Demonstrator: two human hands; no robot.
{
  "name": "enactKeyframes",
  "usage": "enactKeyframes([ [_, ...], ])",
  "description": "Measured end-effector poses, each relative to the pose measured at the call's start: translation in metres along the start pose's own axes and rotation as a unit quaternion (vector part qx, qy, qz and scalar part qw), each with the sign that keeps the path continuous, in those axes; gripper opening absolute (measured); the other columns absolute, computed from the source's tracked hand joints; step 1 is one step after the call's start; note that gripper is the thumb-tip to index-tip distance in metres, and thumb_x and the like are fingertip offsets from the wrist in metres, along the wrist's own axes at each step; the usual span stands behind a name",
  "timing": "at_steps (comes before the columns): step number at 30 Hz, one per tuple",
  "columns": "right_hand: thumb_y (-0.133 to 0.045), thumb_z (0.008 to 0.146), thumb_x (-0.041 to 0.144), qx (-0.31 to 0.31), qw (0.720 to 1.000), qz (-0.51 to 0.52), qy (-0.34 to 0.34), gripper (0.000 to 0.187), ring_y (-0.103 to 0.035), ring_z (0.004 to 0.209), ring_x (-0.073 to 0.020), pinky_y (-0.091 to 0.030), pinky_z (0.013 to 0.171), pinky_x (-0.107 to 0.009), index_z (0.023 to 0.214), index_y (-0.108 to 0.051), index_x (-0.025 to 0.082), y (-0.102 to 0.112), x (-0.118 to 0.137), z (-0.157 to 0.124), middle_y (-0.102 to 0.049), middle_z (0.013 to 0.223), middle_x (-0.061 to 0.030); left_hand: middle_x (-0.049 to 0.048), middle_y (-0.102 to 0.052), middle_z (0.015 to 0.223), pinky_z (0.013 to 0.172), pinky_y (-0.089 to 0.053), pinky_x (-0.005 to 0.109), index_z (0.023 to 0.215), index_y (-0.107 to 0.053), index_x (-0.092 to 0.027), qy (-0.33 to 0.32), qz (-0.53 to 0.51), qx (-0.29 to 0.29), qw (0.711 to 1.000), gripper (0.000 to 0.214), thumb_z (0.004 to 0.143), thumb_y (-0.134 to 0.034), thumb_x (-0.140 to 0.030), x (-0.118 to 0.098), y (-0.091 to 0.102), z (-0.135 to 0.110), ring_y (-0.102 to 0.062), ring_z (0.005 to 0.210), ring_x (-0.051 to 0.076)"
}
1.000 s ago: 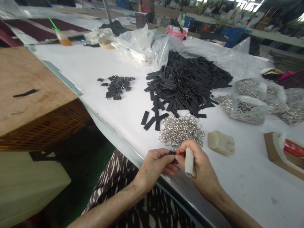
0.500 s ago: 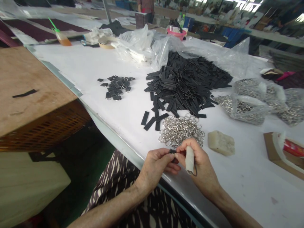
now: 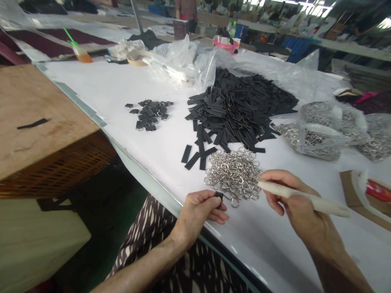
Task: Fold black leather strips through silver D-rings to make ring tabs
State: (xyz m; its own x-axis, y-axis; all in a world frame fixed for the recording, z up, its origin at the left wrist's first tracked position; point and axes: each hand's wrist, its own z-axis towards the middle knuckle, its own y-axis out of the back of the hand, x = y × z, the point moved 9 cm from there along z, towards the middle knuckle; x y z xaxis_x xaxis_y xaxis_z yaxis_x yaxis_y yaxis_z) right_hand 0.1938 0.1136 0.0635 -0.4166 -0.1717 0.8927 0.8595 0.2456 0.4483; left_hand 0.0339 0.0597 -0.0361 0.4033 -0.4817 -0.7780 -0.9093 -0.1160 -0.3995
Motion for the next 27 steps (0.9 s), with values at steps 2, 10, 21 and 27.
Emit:
enactKeyframes([
  [2,-0.041,0.082,0.037,-0.037,0.999,-0.015,-0.028,0.028,-0.042,0.049,-0.0140,-0.035,0.046,-0.027,0.089,-0.061,0.021,0.013,-0.001,0.001,-0.046,0.053,0.0009,0.0060,-0.068,0.061,0.057,-0.052,0.024,0.066,-0.065,-0.012,0.001,0.004,-0.003,1.000,0.019,0.077,-0.060,-0.026,-0.001,0.001,0.000,-0.063,0.052,0.013],
  [10,-0.053,0.075,0.033,-0.158,0.963,-0.171,-0.135,0.019,-0.042,0.049,-0.0119,-0.030,0.042,-0.023,0.063,-0.059,0.020,0.090,-0.002,0.007,-0.048,0.051,0.0025,0.0052,-0.069,0.059,0.056,-0.051,0.021,0.063,-0.069,-0.013,0.004,0.065,-0.049,0.997,0.016,0.069,-0.066,-0.028,-0.006,0.011,0.003,-0.062,0.052,0.014],
  [21,-0.051,0.072,0.035,-0.132,0.930,-0.284,-0.192,0.018,-0.043,0.050,-0.0123,-0.030,0.045,-0.023,0.060,-0.056,0.022,0.107,-0.037,0.016,-0.047,0.052,0.0050,0.0053,-0.069,0.058,0.053,-0.051,0.022,0.062,-0.070,-0.013,0.028,0.087,-0.048,0.995,0.017,0.062,-0.071,-0.031,-0.001,-0.001,0.012,-0.062,0.050,0.015],
  [27,-0.051,0.070,0.033,-0.124,0.934,-0.273,-0.196,0.016,-0.041,0.046,-0.0111,-0.026,0.042,-0.023,0.058,-0.054,0.022,0.103,-0.045,0.020,-0.045,0.049,0.0055,0.0055,-0.068,0.056,0.051,-0.051,0.022,0.060,-0.070,-0.013,0.037,0.088,-0.055,0.994,0.021,0.059,-0.073,-0.033,0.001,0.001,0.014,-0.061,0.048,0.015],
])
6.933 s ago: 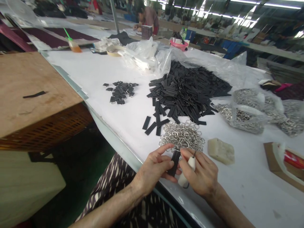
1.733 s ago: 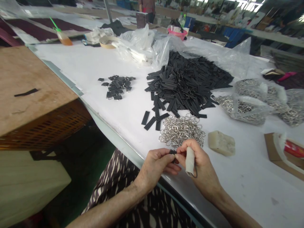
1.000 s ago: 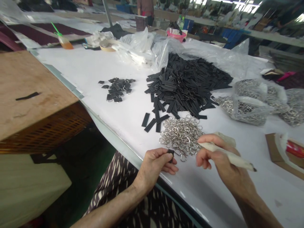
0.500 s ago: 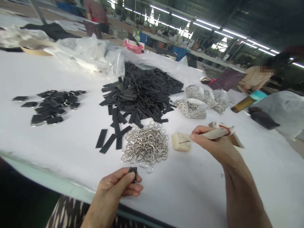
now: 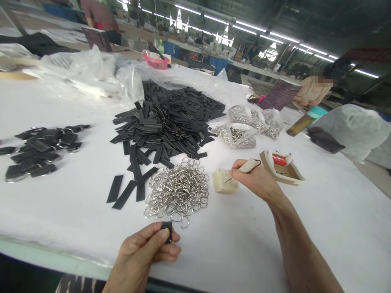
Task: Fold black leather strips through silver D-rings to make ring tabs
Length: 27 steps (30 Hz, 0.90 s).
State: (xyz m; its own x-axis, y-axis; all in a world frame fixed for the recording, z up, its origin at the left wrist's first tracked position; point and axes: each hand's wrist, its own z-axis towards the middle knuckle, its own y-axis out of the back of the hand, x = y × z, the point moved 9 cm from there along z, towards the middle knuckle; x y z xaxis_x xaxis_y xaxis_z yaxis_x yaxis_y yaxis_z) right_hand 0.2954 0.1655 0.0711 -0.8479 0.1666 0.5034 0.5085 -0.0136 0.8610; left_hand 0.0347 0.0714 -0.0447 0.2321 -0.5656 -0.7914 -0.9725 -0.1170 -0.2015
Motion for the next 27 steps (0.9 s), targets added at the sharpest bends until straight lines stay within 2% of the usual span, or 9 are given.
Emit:
enactKeyframes([
  [10,-0.051,0.070,0.034,0.019,1.000,-0.001,-0.012,0.016,-0.043,0.050,-0.0118,-0.027,0.044,-0.023,0.060,-0.055,0.022,-0.014,-0.005,0.006,-0.048,0.052,0.0052,0.0050,-0.069,0.059,0.053,-0.050,0.021,0.062,-0.070,-0.014,0.004,-0.009,0.015,1.000,0.017,0.063,-0.071,-0.030,0.000,-0.003,-0.003,-0.061,0.049,0.014],
  [14,-0.050,0.073,0.036,0.016,1.000,0.002,-0.006,0.019,-0.042,0.051,-0.0119,-0.027,0.044,-0.023,0.061,-0.054,0.022,-0.006,-0.003,0.001,-0.046,0.052,0.0051,0.0050,-0.070,0.060,0.054,-0.050,0.021,0.063,-0.070,-0.013,0.000,-0.018,0.025,1.000,0.013,0.066,-0.069,-0.026,-0.001,-0.005,-0.003,-0.061,0.049,0.013],
  [17,-0.052,0.073,0.035,0.002,1.000,0.023,0.002,0.018,-0.041,0.050,-0.0118,-0.027,0.044,-0.024,0.061,-0.054,0.022,0.006,0.002,-0.007,-0.047,0.052,0.0043,0.0046,-0.068,0.056,0.054,-0.051,0.020,0.064,-0.069,-0.012,-0.012,-0.027,0.063,0.998,0.015,0.071,-0.066,-0.025,-0.003,-0.010,-0.005,-0.061,0.050,0.012],
  [20,-0.057,0.071,0.035,-0.006,0.996,0.084,-0.005,0.016,-0.037,0.045,-0.0109,-0.021,0.040,-0.025,0.061,-0.057,0.021,0.011,0.009,-0.018,-0.043,0.047,0.0034,0.0045,-0.068,0.058,0.056,-0.052,0.021,0.068,-0.068,-0.012,-0.025,-0.038,0.099,0.994,0.016,0.074,-0.064,-0.026,-0.005,-0.015,-0.009,-0.063,0.053,0.013],
  [23,-0.056,0.071,0.034,0.082,0.970,0.230,0.002,0.019,-0.026,0.041,-0.0084,-0.014,0.040,-0.025,0.058,-0.054,0.020,-0.012,0.028,-0.033,-0.034,0.044,0.0047,0.0048,-0.069,0.061,0.060,-0.053,0.023,0.071,-0.068,-0.012,-0.039,-0.041,0.113,0.992,0.017,0.077,-0.062,-0.027,-0.007,-0.017,-0.012,-0.064,0.056,0.014],
  [25,-0.055,0.070,0.032,0.133,0.947,0.290,0.031,0.018,-0.027,0.043,-0.0086,-0.016,0.042,-0.025,0.057,-0.053,0.019,-0.030,0.047,-0.043,-0.034,0.046,0.0046,0.0050,-0.069,0.063,0.061,-0.053,0.024,0.073,-0.068,-0.011,-0.048,-0.042,0.118,0.991,0.017,0.078,-0.061,-0.026,-0.007,-0.019,-0.013,-0.065,0.057,0.014],
  [27,-0.054,0.069,0.029,0.153,0.939,0.301,0.061,0.016,-0.031,0.047,-0.0097,-0.021,0.044,-0.024,0.056,-0.051,0.019,-0.042,0.062,-0.050,-0.038,0.048,0.0038,0.0049,-0.069,0.064,0.061,-0.054,0.024,0.074,-0.067,-0.011,-0.054,-0.045,0.124,0.990,0.016,0.078,-0.061,-0.025,-0.008,-0.021,-0.015,-0.065,0.057,0.014],
])
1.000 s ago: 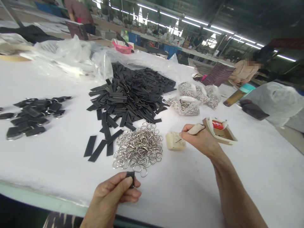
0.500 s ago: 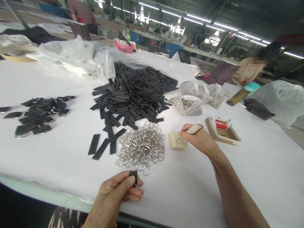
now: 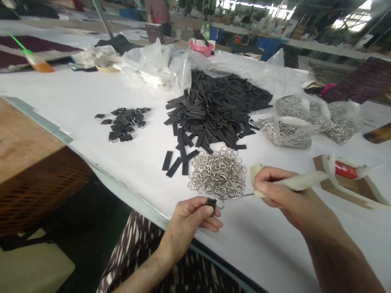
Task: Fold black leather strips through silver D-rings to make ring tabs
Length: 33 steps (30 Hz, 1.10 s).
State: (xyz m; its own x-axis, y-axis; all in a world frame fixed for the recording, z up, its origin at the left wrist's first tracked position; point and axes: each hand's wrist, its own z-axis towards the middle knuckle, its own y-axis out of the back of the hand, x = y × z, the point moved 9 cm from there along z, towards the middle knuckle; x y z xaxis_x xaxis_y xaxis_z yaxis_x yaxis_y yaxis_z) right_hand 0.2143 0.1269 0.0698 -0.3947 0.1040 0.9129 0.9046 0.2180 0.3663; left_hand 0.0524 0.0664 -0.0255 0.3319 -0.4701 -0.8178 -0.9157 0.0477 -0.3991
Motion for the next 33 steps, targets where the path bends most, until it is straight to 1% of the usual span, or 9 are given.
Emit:
enactKeyframes([
  [3,-0.053,0.069,0.026,0.012,0.999,-0.043,0.011,0.017,-0.036,0.052,-0.0112,-0.027,0.047,-0.025,0.054,-0.050,0.019,-0.015,0.001,0.001,-0.042,0.052,0.0028,0.0050,-0.070,0.065,0.062,-0.054,0.025,0.077,-0.067,-0.010,-0.005,-0.004,0.007,1.000,0.015,0.078,-0.060,-0.024,-0.001,-0.002,-0.001,-0.065,0.058,0.014],
  [7,-0.052,0.070,0.027,0.020,0.996,-0.086,0.001,0.017,-0.041,0.053,-0.0115,-0.030,0.048,-0.024,0.055,-0.051,0.020,-0.020,-0.001,0.003,-0.045,0.052,0.0027,0.0053,-0.070,0.066,0.063,-0.054,0.025,0.078,-0.067,-0.010,-0.005,-0.003,0.013,1.000,0.014,0.079,-0.059,-0.022,-0.001,-0.003,-0.002,-0.065,0.059,0.014],
  [11,-0.053,0.071,0.029,0.040,0.995,-0.087,-0.027,0.016,-0.042,0.051,-0.0109,-0.030,0.046,-0.024,0.058,-0.055,0.020,-0.025,-0.008,0.003,-0.046,0.052,0.0031,0.0052,-0.070,0.066,0.063,-0.054,0.025,0.077,-0.066,-0.010,-0.001,0.001,0.015,1.000,0.014,0.078,-0.059,-0.022,0.000,-0.005,-0.003,-0.065,0.059,0.014],
  [16,-0.053,0.072,0.030,0.057,0.993,-0.096,-0.024,0.016,-0.041,0.051,-0.0102,-0.030,0.046,-0.023,0.059,-0.056,0.019,-0.029,-0.012,0.004,-0.045,0.052,0.0040,0.0050,-0.070,0.066,0.062,-0.054,0.024,0.076,-0.066,-0.010,0.006,0.009,0.018,1.000,0.013,0.078,-0.060,-0.021,0.001,-0.008,-0.002,-0.065,0.059,0.014],
  [23,-0.053,0.073,0.025,0.069,0.994,-0.084,-0.033,0.014,-0.039,0.054,-0.0100,-0.029,0.048,-0.023,0.061,-0.055,0.019,-0.036,-0.017,0.003,-0.045,0.054,0.0042,0.0053,-0.069,0.065,0.063,-0.054,0.025,0.077,-0.066,-0.010,0.014,0.023,0.024,0.999,0.014,0.079,-0.058,-0.021,0.002,-0.008,-0.002,-0.065,0.060,0.014],
  [29,-0.053,0.074,0.026,0.089,0.991,-0.087,-0.042,0.014,-0.038,0.053,-0.0097,-0.028,0.048,-0.023,0.062,-0.057,0.019,-0.041,-0.019,0.005,-0.043,0.053,0.0047,0.0060,-0.070,0.064,0.063,-0.053,0.025,0.075,-0.066,-0.010,0.035,0.058,0.018,0.998,0.016,0.079,-0.056,-0.023,0.007,-0.008,-0.002,-0.065,0.059,0.015],
  [33,-0.054,0.074,0.028,0.117,0.988,-0.086,-0.047,0.015,-0.039,0.052,-0.0094,-0.027,0.048,-0.023,0.062,-0.056,0.019,-0.043,-0.022,0.008,-0.044,0.053,0.0048,0.0046,-0.068,0.058,0.061,-0.052,0.024,0.071,-0.066,-0.012,0.053,0.096,0.021,0.994,0.017,0.079,-0.054,-0.022,0.012,-0.008,-0.003,-0.063,0.055,0.013],
])
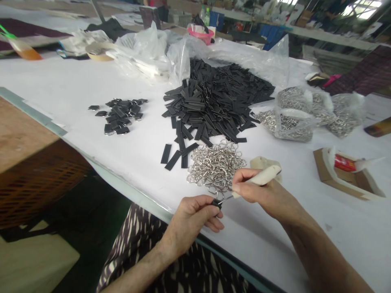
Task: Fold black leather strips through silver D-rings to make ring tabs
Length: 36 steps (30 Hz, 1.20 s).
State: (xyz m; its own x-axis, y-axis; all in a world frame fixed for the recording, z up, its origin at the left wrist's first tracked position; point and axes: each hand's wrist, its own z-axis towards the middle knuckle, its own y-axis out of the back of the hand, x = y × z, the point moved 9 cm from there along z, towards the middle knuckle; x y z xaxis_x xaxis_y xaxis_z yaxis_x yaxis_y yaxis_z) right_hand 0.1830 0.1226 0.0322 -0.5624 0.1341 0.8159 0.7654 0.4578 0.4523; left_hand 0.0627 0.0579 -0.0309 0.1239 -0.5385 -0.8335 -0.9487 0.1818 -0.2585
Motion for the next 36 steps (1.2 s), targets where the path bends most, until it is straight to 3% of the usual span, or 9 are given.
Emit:
enactKeyframes([
  [5,-0.056,0.074,0.031,0.006,1.000,0.028,-0.002,0.019,-0.039,0.050,-0.0089,-0.027,0.048,-0.023,0.060,-0.052,0.018,-0.005,-0.003,0.003,-0.041,0.050,0.0059,0.0015,-0.065,0.051,0.055,-0.050,0.021,0.065,-0.064,-0.013,0.017,0.021,-0.008,1.000,0.018,0.077,-0.054,-0.022,0.003,-0.002,-0.001,-0.060,0.050,0.011],
  [10,-0.054,0.078,0.031,-0.038,0.996,0.075,0.019,0.023,-0.035,0.050,-0.0083,-0.026,0.047,-0.023,0.059,-0.049,0.018,-0.004,0.002,-0.001,-0.035,0.051,0.0061,0.0018,-0.063,0.048,0.053,-0.049,0.021,0.062,-0.062,-0.013,0.029,0.012,-0.005,0.999,0.019,0.077,-0.054,-0.023,0.003,-0.007,-0.001,-0.059,0.048,0.011],
  [13,-0.053,0.078,0.030,-0.105,0.982,0.149,0.049,0.023,-0.031,0.047,-0.0081,-0.022,0.045,-0.023,0.059,-0.048,0.018,0.016,0.003,-0.005,-0.033,0.049,0.0064,0.0023,-0.063,0.047,0.051,-0.048,0.020,0.061,-0.062,-0.013,0.037,0.002,-0.016,0.999,0.021,0.077,-0.054,-0.024,0.004,-0.004,-0.001,-0.059,0.046,0.011],
  [16,-0.053,0.079,0.027,-0.177,0.950,0.239,0.093,0.025,-0.027,0.046,-0.0079,-0.021,0.045,-0.024,0.056,-0.046,0.018,0.044,-0.001,-0.009,-0.031,0.046,0.0067,0.0028,-0.062,0.046,0.049,-0.046,0.020,0.059,-0.061,-0.013,0.048,-0.014,-0.020,0.999,0.022,0.076,-0.055,-0.026,0.008,-0.001,-0.003,-0.058,0.044,0.011],
  [20,-0.052,0.081,0.023,-0.204,0.941,0.246,0.112,0.023,-0.024,0.042,-0.0073,-0.020,0.043,-0.025,0.059,-0.051,0.019,0.058,-0.005,-0.011,-0.028,0.042,0.0075,0.0032,-0.063,0.046,0.049,-0.045,0.020,0.059,-0.062,-0.013,0.035,-0.039,-0.016,0.998,0.022,0.076,-0.055,-0.025,0.008,0.001,-0.003,-0.059,0.044,0.011],
  [24,-0.057,0.081,0.028,-0.205,0.950,0.202,0.121,0.008,-0.035,0.044,-0.0077,-0.026,0.042,-0.023,0.080,-0.061,0.021,0.045,-0.003,-0.015,-0.045,0.050,0.0054,0.0039,-0.065,0.048,0.052,-0.047,0.020,0.063,-0.064,-0.012,0.003,-0.077,-0.021,0.997,0.022,0.079,-0.055,-0.025,0.006,0.005,-0.001,-0.059,0.045,0.011],
  [27,-0.058,0.082,0.028,-0.175,0.968,0.095,0.150,0.016,-0.044,0.048,-0.0094,-0.034,0.045,-0.024,0.096,-0.062,0.024,0.023,0.008,-0.021,-0.060,0.064,0.0023,0.0038,-0.065,0.051,0.053,-0.048,0.020,0.067,-0.065,-0.012,-0.029,-0.109,-0.030,0.993,0.022,0.081,-0.054,-0.026,0.003,0.010,-0.001,-0.060,0.047,0.011],
  [32,-0.054,0.086,0.023,-0.134,0.967,0.001,0.216,0.014,-0.046,0.049,-0.0094,-0.038,0.048,-0.024,0.099,-0.058,0.026,-0.011,0.022,-0.029,-0.060,0.066,0.0041,0.0033,-0.067,0.062,0.047,-0.047,0.021,0.072,-0.065,-0.012,-0.056,-0.134,-0.043,0.988,0.020,0.080,-0.057,-0.029,0.001,0.015,-0.002,-0.057,0.043,0.010],
  [36,-0.052,0.086,0.022,-0.097,0.963,-0.051,0.246,0.010,-0.052,0.059,-0.0118,-0.041,0.054,-0.025,0.095,-0.055,0.024,-0.033,0.024,-0.028,-0.061,0.076,0.0011,0.0003,-0.062,0.050,0.042,-0.044,0.020,0.068,-0.064,-0.014,-0.054,-0.138,-0.048,0.988,0.018,0.078,-0.058,-0.028,0.000,0.014,-0.003,-0.053,0.037,0.009],
])
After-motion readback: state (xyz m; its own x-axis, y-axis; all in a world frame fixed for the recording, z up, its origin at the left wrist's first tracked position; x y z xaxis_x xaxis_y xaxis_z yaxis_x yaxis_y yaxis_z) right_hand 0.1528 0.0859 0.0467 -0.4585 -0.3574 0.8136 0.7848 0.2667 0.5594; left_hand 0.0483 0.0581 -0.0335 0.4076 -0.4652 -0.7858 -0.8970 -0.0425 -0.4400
